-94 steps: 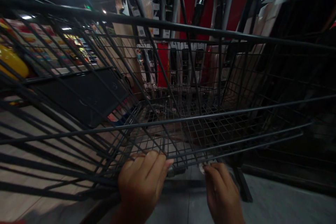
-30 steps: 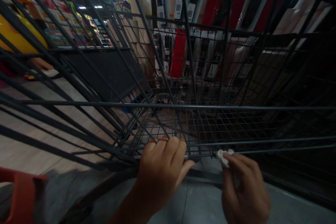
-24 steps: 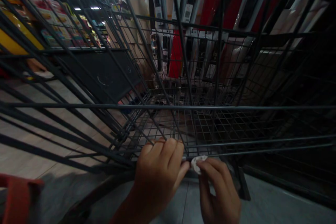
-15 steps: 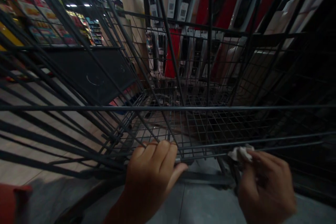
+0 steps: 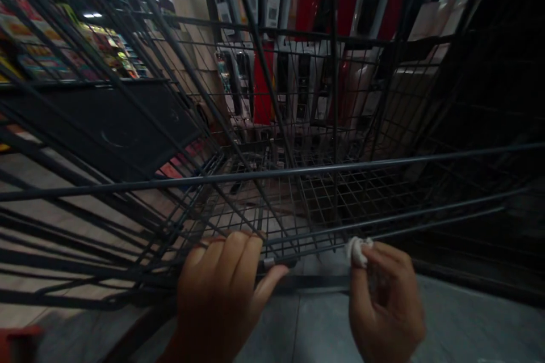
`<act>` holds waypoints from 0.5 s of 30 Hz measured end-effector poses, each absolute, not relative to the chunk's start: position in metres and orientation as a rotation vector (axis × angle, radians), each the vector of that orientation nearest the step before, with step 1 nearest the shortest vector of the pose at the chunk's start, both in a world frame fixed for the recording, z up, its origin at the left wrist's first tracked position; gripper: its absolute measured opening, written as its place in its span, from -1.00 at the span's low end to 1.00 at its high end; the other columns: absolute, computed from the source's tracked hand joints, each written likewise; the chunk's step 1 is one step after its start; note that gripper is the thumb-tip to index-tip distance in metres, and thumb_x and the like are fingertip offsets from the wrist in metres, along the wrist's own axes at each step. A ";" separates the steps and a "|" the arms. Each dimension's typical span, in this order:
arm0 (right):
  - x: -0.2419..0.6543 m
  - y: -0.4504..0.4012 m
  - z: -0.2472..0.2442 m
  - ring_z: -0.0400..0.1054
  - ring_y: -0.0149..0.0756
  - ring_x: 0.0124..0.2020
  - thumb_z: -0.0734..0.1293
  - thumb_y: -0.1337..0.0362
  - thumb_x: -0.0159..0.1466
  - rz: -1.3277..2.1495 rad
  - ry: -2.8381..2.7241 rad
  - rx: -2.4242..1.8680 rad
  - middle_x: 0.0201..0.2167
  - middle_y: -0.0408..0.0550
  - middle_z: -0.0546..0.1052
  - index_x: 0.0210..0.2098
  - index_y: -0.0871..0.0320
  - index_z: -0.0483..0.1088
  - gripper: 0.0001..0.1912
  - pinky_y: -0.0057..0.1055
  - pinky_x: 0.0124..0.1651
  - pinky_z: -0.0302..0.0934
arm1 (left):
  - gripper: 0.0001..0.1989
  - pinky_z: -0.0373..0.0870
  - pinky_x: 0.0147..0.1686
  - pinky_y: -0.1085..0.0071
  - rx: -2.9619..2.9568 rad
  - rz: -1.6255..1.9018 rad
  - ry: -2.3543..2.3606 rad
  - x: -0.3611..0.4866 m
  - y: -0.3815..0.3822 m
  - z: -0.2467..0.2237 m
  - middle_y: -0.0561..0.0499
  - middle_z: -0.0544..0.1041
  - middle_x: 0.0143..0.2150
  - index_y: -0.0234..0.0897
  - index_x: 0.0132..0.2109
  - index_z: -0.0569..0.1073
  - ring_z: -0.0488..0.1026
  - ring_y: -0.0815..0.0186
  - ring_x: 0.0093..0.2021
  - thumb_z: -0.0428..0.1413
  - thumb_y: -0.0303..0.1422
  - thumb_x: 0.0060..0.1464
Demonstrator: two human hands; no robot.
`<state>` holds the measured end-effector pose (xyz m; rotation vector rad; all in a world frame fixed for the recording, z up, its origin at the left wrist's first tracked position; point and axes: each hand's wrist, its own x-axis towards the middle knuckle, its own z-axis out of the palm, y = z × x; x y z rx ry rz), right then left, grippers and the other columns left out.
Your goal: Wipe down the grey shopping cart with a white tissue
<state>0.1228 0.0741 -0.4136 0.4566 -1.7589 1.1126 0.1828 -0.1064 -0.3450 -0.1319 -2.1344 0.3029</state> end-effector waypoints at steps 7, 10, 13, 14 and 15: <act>0.119 0.078 -0.409 0.37 -0.35 -0.27 0.24 0.49 0.26 1.013 -1.775 0.531 -0.28 -0.05 0.41 -0.15 0.12 0.38 -0.78 -0.42 -0.34 0.35 | -0.72 0.18 -0.46 0.29 -0.202 0.408 -2.065 0.181 -0.115 -0.345 -0.01 0.43 -0.45 -0.28 -0.28 0.34 0.31 0.25 -0.47 -0.02 -0.15 0.23; 0.106 0.099 -0.402 0.37 -0.35 -0.27 0.29 0.47 0.25 1.022 -1.722 0.370 -0.28 -0.06 0.42 -0.18 0.13 0.41 -0.81 -0.41 -0.34 0.33 | -0.70 0.18 -0.48 0.31 -0.225 0.455 -2.050 0.181 -0.117 -0.343 -0.02 0.41 -0.46 -0.31 -0.29 0.36 0.31 0.24 -0.48 0.01 -0.14 0.21; 0.094 0.119 -0.391 0.35 -0.35 -0.27 0.34 0.42 0.24 0.980 -1.673 0.194 -0.28 -0.05 0.41 -0.22 0.16 0.45 -0.88 -0.43 -0.37 0.29 | -0.69 0.20 -0.48 0.31 -0.238 0.473 -2.046 0.181 -0.119 -0.342 -0.03 0.41 -0.46 -0.31 -0.30 0.36 0.31 0.23 -0.48 0.01 -0.12 0.20; 0.091 0.124 -0.387 0.34 -0.34 -0.26 0.36 0.39 0.24 0.964 -1.664 0.138 -0.28 -0.04 0.40 -0.23 0.17 0.46 -0.90 -0.43 -0.38 0.28 | -0.68 0.20 -0.48 0.31 -0.242 0.475 -2.042 0.181 -0.120 -0.342 -0.02 0.41 -0.46 -0.30 -0.30 0.36 0.31 0.24 -0.48 0.01 -0.11 0.20; 0.088 0.129 -0.384 0.33 -0.34 -0.26 0.37 0.37 0.24 0.946 -1.657 0.093 -0.27 -0.03 0.38 -0.24 0.19 0.48 -0.91 -0.42 -0.37 0.28 | -0.68 0.20 -0.49 0.31 -0.248 0.476 -2.042 0.181 -0.121 -0.342 -0.02 0.41 -0.47 -0.29 -0.30 0.36 0.31 0.24 -0.49 0.01 -0.10 0.20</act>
